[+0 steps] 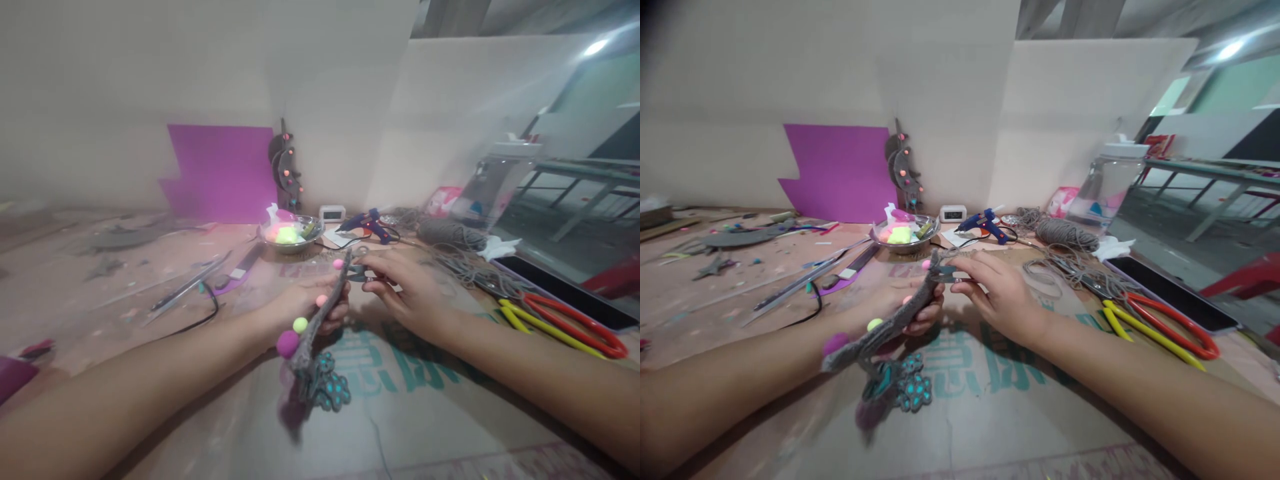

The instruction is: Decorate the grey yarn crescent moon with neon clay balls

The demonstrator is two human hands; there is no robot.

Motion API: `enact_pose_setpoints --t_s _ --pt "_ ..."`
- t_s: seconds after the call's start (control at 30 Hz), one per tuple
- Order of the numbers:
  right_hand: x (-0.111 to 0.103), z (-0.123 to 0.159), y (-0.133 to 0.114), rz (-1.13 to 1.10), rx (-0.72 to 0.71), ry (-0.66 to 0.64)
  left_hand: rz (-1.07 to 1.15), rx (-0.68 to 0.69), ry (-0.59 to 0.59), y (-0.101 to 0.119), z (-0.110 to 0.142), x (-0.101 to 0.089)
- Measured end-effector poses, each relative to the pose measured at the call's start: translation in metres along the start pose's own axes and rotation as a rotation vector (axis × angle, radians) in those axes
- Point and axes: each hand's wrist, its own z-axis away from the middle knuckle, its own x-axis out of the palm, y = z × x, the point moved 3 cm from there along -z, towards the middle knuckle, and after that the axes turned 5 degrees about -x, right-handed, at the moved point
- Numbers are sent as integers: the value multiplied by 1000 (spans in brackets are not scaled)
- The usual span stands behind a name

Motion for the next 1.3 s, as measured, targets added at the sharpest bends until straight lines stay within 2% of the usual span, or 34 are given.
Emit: enact_pose_setpoints --t_s 0.33,0.57,0.7,0.8,0.87,1.0,1.3 --pt "-3 0 0 53 17 -17 -93 -11 161 2 6 6" --pt "-5 -3 -1 43 14 -22 -63 6 127 2 5 7" --pt "-6 -2 1 39 28 -23 -35 66 156 1 3 3" --pt "-7 1 3 56 57 -11 -45 167 219 2 1 -1" --pt "-7 3 5 73 65 -5 -68 212 306 2 0 -3" --pt "-6 6 8 77 73 -35 -161 209 476 2 1 -5" --pt "-6 6 8 74 64 -78 -241 214 496 -1 0 -8"
